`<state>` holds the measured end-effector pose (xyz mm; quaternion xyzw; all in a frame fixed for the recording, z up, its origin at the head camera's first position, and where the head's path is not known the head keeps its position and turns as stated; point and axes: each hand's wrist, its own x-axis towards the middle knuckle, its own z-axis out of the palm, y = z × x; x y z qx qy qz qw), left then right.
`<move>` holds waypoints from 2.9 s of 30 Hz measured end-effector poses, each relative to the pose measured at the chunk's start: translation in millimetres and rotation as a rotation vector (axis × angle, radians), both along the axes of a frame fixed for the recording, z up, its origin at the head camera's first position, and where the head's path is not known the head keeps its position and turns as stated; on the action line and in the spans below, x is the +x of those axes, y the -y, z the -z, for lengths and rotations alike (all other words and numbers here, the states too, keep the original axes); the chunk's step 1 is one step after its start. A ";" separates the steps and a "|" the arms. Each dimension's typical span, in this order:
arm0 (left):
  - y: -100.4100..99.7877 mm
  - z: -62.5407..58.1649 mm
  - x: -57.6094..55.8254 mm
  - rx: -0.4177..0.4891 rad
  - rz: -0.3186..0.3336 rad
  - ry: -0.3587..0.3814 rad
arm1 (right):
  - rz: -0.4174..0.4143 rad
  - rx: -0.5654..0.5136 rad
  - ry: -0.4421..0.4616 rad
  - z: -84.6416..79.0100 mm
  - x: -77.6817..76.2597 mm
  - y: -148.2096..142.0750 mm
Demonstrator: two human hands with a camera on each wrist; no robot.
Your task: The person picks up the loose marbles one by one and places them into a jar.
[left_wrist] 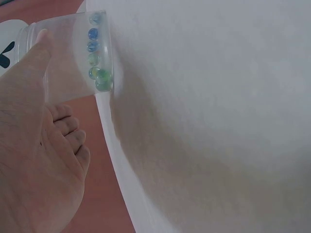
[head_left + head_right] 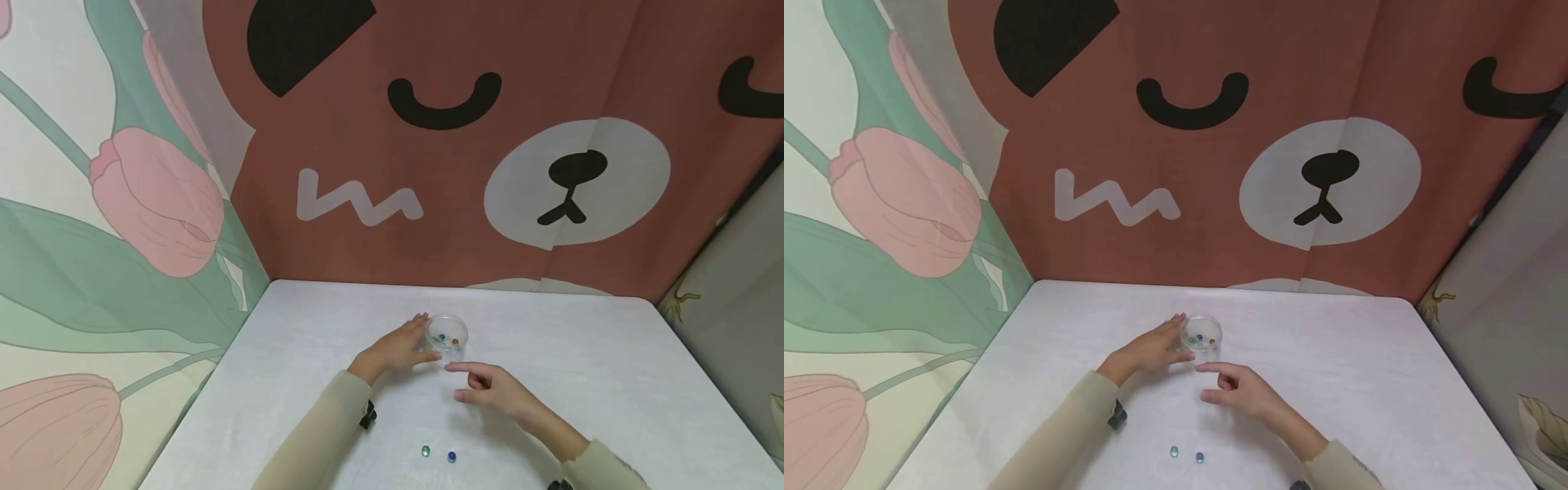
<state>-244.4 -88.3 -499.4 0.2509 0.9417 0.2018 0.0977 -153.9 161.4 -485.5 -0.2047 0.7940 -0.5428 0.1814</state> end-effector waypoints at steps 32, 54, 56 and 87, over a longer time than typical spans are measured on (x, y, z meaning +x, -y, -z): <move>1.0 -1.1 0.6 -0.004 0.000 0.007 | -0.380 0.049 -0.078 23.2 36.9 2.7; 1.4 -0.3 1.1 -0.018 0.007 0.001 | -0.411 0.185 -0.136 28.7 35.2 5.2; 1.3 -0.2 1.1 -0.017 0.005 0.000 | -0.397 0.198 -0.114 29.2 35.0 6.2; 1.2 1.6 0.9 0.000 -0.009 0.026 | -0.367 0.167 -0.116 29.3 36.3 7.7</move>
